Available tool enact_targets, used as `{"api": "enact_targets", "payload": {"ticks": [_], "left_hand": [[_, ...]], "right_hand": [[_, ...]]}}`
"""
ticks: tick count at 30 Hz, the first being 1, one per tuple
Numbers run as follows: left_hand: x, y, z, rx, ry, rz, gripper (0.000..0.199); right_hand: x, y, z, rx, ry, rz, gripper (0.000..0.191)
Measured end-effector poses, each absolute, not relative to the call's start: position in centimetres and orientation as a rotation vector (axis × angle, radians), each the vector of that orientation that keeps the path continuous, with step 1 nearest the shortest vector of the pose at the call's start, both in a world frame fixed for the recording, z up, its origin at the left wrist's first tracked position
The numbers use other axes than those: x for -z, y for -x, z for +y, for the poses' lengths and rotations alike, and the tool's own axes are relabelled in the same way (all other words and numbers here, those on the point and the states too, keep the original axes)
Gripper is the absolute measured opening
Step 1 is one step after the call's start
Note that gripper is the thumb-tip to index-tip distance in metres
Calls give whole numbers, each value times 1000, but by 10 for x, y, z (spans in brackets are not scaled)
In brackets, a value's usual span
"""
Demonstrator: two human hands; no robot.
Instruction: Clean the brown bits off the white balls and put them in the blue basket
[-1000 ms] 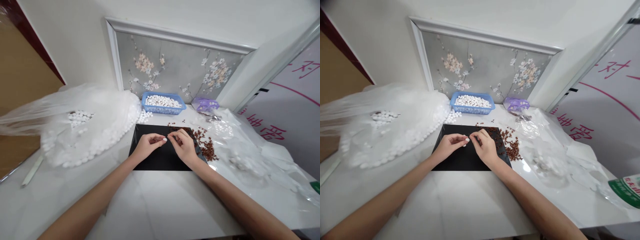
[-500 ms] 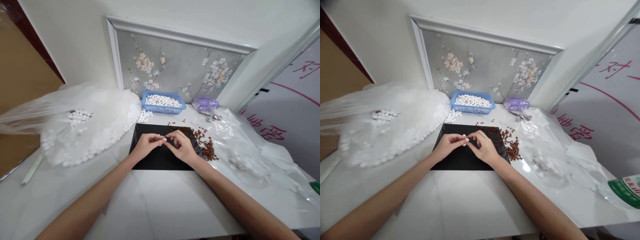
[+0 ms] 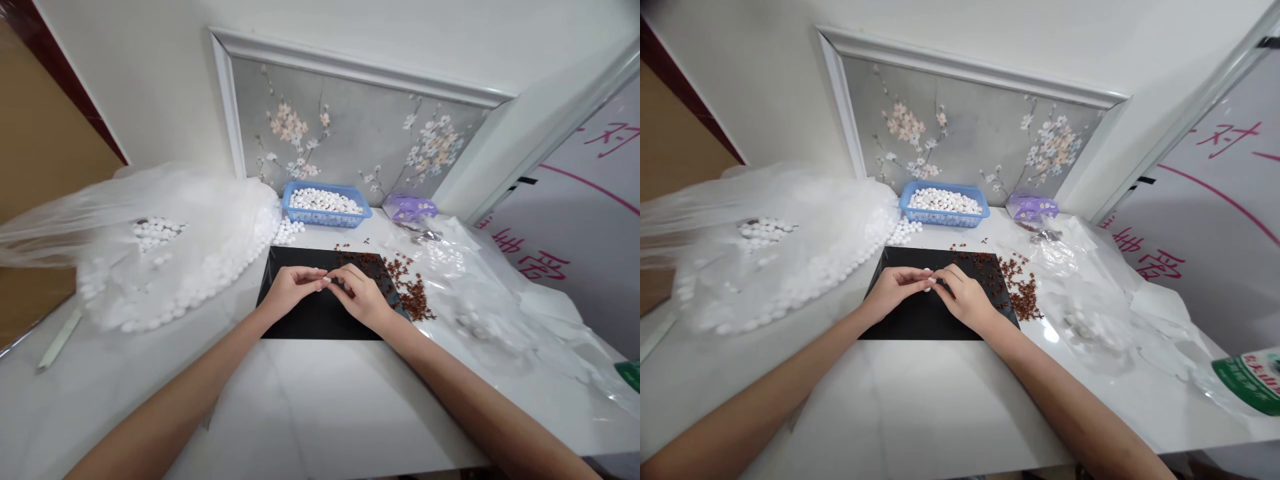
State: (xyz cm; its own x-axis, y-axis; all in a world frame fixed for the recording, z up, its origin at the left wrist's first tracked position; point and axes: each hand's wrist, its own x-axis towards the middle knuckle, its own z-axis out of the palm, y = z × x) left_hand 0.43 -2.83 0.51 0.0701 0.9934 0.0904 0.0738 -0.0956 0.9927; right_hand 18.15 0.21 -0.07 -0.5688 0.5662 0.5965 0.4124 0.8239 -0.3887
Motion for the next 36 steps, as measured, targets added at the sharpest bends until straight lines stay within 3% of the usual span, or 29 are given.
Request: {"api": "enact_targets", "payload": {"ticks": [9, 21, 28, 36], "left_hand": [[-5, -5, -27, -1185, -1390, 1090, 38], [-3, 3, -23, -1270, -1533, 1201, 36], [-1, 3, -25, -1208, -1776, 1294, 25], [-5, 2, -29, -1008, -2153, 1507, 13]], "right_hand": [[3, -181, 0, -304, 723, -2292, 16], [-41, -175, 32, -1063, 1055, -1853, 27], [-20, -125, 82, -633, 1212, -2253, 16], [-13, -72, 96, -485, 1287, -2332, 29]]}}
